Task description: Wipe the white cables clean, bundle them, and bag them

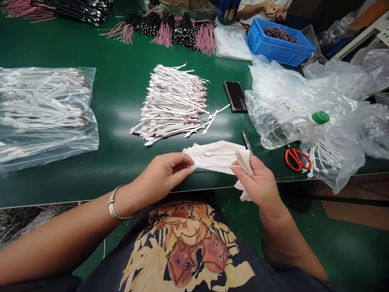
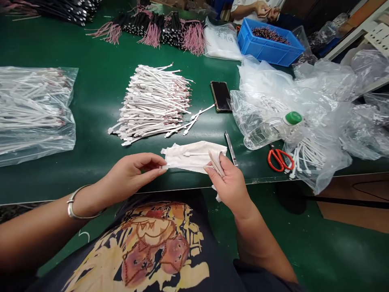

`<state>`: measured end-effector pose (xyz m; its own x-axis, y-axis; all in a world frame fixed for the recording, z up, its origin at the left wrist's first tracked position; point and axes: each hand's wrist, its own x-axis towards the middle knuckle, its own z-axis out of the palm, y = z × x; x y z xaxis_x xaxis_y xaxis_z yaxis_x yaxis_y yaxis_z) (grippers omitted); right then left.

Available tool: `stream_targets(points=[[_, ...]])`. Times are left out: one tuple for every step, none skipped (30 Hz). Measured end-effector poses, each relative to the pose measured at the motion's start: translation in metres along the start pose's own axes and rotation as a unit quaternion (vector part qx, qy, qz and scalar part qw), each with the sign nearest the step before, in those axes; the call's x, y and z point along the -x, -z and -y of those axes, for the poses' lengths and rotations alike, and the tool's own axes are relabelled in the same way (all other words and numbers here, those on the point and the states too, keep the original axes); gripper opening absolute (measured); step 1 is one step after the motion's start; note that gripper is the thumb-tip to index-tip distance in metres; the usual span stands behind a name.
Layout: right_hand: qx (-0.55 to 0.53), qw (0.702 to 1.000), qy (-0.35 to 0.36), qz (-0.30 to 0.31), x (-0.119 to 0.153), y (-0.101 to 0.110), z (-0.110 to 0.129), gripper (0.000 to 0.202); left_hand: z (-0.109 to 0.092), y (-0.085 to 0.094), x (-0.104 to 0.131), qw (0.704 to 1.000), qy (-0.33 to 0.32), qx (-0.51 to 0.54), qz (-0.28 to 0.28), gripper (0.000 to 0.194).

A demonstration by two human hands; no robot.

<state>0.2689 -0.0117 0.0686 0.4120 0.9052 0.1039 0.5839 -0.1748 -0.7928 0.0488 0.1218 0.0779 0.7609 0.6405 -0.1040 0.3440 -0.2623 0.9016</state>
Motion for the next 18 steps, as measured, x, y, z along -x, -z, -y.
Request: stream_targets(points=[[0.015, 1.000, 0.013, -0.002, -0.001, 0.003, -0.003, 0.024, -0.002, -0.001, -0.006, 0.998, -0.022, -0.051, 0.018, 0.018], [0.030, 0.999, 0.030, -0.018, -0.002, 0.006, -0.005, 0.024, -0.004, -0.001, -0.013, 0.994, -0.045, -0.098, 0.035, 0.018], [0.048, 0.996, 0.051, -0.052, -0.003, 0.010, -0.009, 0.026, -0.005, -0.002, -0.020, 0.987, -0.067, -0.138, 0.052, 0.018], [0.072, 0.989, 0.075, -0.105, -0.006, 0.015, -0.013, 0.027, -0.006, -0.004, -0.027, 0.979, -0.086, -0.171, 0.068, 0.018], [0.102, 0.975, 0.101, -0.171, -0.010, 0.023, -0.017, 0.028, -0.006, -0.006, -0.034, 0.971, -0.103, -0.198, 0.082, 0.018], [0.139, 0.952, 0.123, -0.242, -0.014, 0.032, -0.022, 0.027, -0.006, -0.008, -0.040, 0.964, -0.118, -0.221, 0.094, 0.019], [0.180, 0.924, 0.139, -0.307, -0.020, 0.043, -0.027, 0.026, -0.004, -0.010, -0.046, 0.956, -0.131, -0.240, 0.103, 0.019], [0.222, 0.895, 0.146, -0.360, -0.028, 0.055, -0.031, 0.025, -0.002, -0.012, -0.051, 0.950, -0.142, -0.256, 0.109, 0.020], [0.258, 0.866, 0.147, -0.403, -0.036, 0.068, -0.036, 0.024, 0.001, -0.014, -0.054, 0.944, -0.152, -0.270, 0.110, 0.020], [0.286, 0.844, 0.144, -0.430, -0.044, 0.081, -0.040, 0.025, 0.004, -0.015, -0.057, 0.940, -0.161, -0.281, 0.106, 0.021], [0.306, 0.830, 0.141, -0.445, -0.053, 0.092, -0.045, 0.027, 0.007, -0.016, -0.058, 0.937, -0.168, -0.289, 0.101, 0.021], [0.318, 0.822, 0.141, -0.451, -0.063, 0.103, -0.048, 0.030, 0.010, -0.016, -0.059, 0.935, -0.173, -0.296, 0.095, 0.021], [0.328, 0.823, 0.139, -0.443, -0.072, 0.111, -0.051, 0.031, 0.013, -0.015, -0.058, 0.932, -0.178, -0.302, 0.088, 0.022], [0.336, 0.829, 0.136, -0.426, -0.081, 0.117, -0.054, 0.033, 0.015, -0.014, -0.058, 0.930, -0.182, -0.308, 0.083, 0.023], [0.343, 0.839, 0.133, -0.402, -0.089, 0.120, -0.056, 0.035, 0.017, -0.013, -0.057, 0.928, -0.185, -0.314, 0.079, 0.024], [0.345, 0.850, 0.127, -0.376, -0.095, 0.121, -0.058, 0.038, 0.018, -0.012, -0.056, 0.926, -0.186, -0.320, 0.079, 0.024], [0.343, 0.860, 0.121, -0.358, -0.101, 0.120, -0.060, 0.041, 0.018, -0.010, -0.056, 0.925, -0.185, -0.323, 0.079, 0.025], [0.333, 0.869, 0.116, -0.348, -0.105, 0.119, -0.061, 0.042, 0.018, -0.008, -0.055, 0.924, -0.182, -0.325, 0.082, 0.025]])
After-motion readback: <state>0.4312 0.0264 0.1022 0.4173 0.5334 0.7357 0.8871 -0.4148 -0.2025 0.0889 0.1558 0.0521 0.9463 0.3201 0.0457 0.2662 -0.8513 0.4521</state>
